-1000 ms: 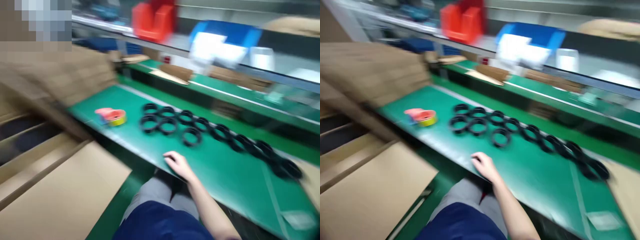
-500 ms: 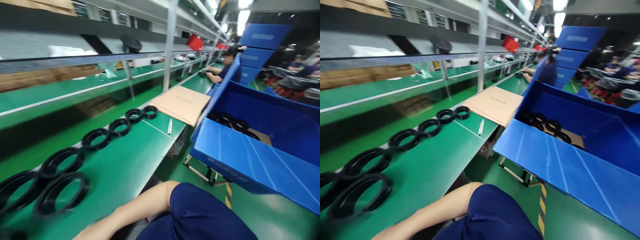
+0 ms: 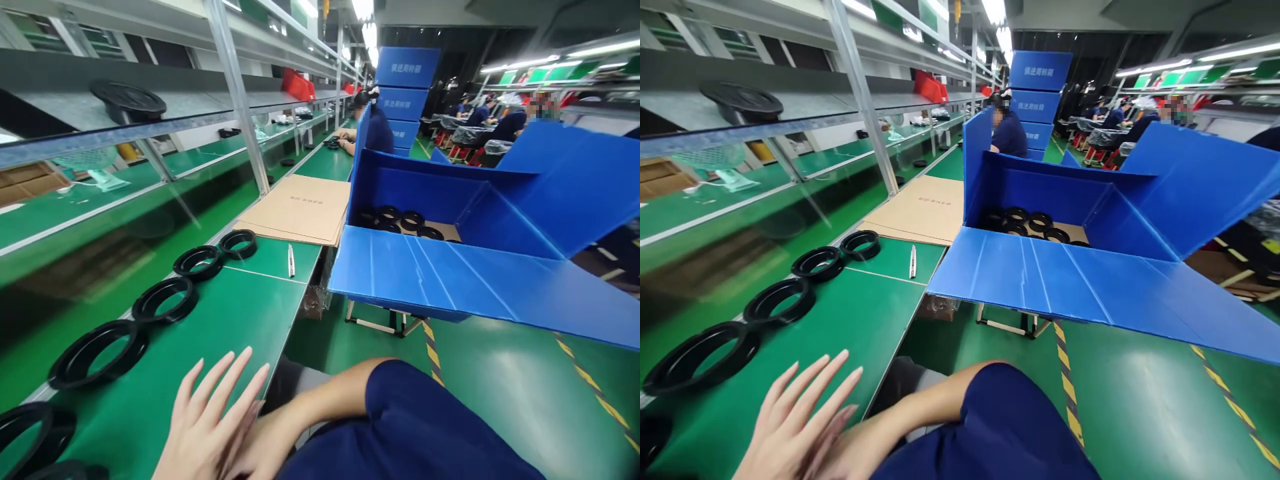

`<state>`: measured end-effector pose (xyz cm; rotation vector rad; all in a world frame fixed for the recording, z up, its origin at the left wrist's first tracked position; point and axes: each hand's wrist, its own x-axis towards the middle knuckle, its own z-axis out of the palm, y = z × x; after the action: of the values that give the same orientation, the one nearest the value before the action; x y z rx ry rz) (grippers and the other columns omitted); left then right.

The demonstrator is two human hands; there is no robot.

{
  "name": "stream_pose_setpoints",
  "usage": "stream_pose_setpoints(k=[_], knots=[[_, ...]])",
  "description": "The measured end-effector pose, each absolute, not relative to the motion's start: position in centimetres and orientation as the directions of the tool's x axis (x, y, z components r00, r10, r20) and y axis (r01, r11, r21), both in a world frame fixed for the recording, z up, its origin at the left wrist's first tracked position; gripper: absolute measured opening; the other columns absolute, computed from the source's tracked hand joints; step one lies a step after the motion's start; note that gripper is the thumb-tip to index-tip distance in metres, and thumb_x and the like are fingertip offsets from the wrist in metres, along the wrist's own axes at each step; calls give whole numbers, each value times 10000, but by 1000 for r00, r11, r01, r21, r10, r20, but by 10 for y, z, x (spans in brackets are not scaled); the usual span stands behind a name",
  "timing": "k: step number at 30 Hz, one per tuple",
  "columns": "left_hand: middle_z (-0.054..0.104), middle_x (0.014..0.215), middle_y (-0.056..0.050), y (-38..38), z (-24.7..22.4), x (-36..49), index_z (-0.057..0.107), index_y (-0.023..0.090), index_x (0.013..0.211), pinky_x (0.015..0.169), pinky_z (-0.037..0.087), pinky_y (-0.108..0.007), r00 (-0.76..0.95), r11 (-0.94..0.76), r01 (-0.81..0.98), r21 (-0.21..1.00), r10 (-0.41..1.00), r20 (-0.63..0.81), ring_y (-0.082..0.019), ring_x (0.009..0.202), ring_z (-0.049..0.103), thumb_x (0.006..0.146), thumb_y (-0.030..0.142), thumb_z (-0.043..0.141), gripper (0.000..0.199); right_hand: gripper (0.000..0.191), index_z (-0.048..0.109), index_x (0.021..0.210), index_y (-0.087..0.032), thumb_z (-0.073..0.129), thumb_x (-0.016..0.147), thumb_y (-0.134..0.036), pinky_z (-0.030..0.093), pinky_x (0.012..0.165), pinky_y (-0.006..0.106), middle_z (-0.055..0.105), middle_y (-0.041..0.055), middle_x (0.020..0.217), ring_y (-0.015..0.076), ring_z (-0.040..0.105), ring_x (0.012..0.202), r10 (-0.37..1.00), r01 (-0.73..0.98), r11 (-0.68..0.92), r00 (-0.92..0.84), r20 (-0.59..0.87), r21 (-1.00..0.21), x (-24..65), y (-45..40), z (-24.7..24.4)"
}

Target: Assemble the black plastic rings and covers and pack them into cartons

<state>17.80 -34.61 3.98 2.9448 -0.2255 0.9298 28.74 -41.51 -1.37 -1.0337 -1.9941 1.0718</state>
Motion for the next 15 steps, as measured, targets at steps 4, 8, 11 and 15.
stream_pose_setpoints(k=[4, 8, 11, 15], knots=[[431, 1624, -58, -353, 80, 247, 263, 346, 1644, 1283, 279, -567, 697, -933, -358, -46, -300, 652, -311, 1507, 406, 975, 215, 524, 730, 362, 668, 1277, -29, 652, 970, -220, 529, 1012, 223, 741, 167, 1206, 174, 732, 1088, 970, 424, 173, -232, 78, -889, 364, -521, 16], [407, 1642, -44, -392, 125, 322, 291, 337, 1631, 1249, 335, -577, 657, -870, -493, 28, -351, 668, -293, 1555, 318, 1044, 244, 426, 610, 411, 660, 1331, -101, 619, 1001, -342, 464, 1140, 322, 657, 183, 1374, 220, 610, 1325, 983, 517, 138, 30, 179, -844, 381, -647, 96], [519, 1558, -95, -419, 128, 360, 530, 224, 1502, 1214, 368, -609, 692, -835, -550, -27, -473, 545, -312, 1487, 437, 1086, 358, 336, 478, 400, 687, 1340, -233, 516, 1043, -440, 476, 1129, 335, 680, 98, 1368, 198, 620, 1312, 952, 592, -126, 297, 70, -796, 366, -717, 168], [580, 1485, -148, -426, 75, 379, 597, 166, 1438, 1147, 435, -633, 705, -801, -584, -132, -581, 407, -341, 1386, 556, 1080, 391, 346, 491, 493, 684, 1352, -247, 413, 1052, -529, 439, 1158, 404, 656, 73, 1400, 249, 580, 1346, 622, 596, -627, 771, 139, -502, 404, -770, 226]])
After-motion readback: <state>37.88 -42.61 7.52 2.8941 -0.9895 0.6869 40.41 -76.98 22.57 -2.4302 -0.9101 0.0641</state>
